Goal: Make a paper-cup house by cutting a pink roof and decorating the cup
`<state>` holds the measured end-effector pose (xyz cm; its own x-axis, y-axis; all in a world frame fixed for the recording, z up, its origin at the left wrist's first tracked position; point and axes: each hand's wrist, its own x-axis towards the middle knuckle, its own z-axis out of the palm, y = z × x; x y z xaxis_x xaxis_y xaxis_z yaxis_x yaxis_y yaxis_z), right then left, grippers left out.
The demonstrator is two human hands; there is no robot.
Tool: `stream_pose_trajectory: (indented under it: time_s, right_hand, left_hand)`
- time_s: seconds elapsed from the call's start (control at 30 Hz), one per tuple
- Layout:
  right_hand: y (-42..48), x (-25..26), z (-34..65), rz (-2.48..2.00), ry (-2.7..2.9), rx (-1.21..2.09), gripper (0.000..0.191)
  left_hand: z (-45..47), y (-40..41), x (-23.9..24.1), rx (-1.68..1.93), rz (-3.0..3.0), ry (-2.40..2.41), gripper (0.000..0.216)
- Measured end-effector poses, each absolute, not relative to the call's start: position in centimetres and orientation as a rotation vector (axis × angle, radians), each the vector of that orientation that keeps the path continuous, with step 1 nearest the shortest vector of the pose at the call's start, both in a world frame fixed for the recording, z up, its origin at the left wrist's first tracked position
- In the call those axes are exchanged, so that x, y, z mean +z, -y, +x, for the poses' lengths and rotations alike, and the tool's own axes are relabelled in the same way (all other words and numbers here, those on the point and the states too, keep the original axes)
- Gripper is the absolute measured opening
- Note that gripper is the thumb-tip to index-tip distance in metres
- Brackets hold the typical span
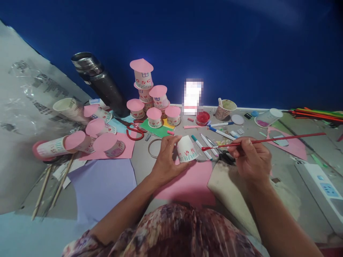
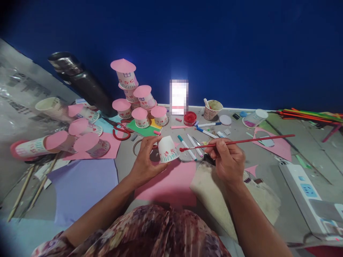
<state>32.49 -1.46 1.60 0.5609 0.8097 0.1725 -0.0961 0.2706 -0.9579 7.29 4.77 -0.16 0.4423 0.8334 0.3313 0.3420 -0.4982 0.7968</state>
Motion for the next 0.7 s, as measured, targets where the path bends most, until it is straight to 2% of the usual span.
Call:
stream_pose_trajectory:
  time_s: [0.23,0.37,0.7]
  right_hand:
    - [1.3,1.2,32.6,-1.163,0.764,0.709,0.034]
    - [1.5,0.9,32.4,-1.182,0.788,0.755,0.032]
    - [1.6,0.4,32.3,-1.243,0.86,0.766,0.03]
  left_hand:
    - [7.3,-4.7,-1.2,0.952,2.327,-1.032,0.076]
    - [7.3,-4.9,-2.1,0.864,2.498,-1.01,0.084]
    - [6.9,-5.5,-2.2,0.735,2.233,-0.876,0.093]
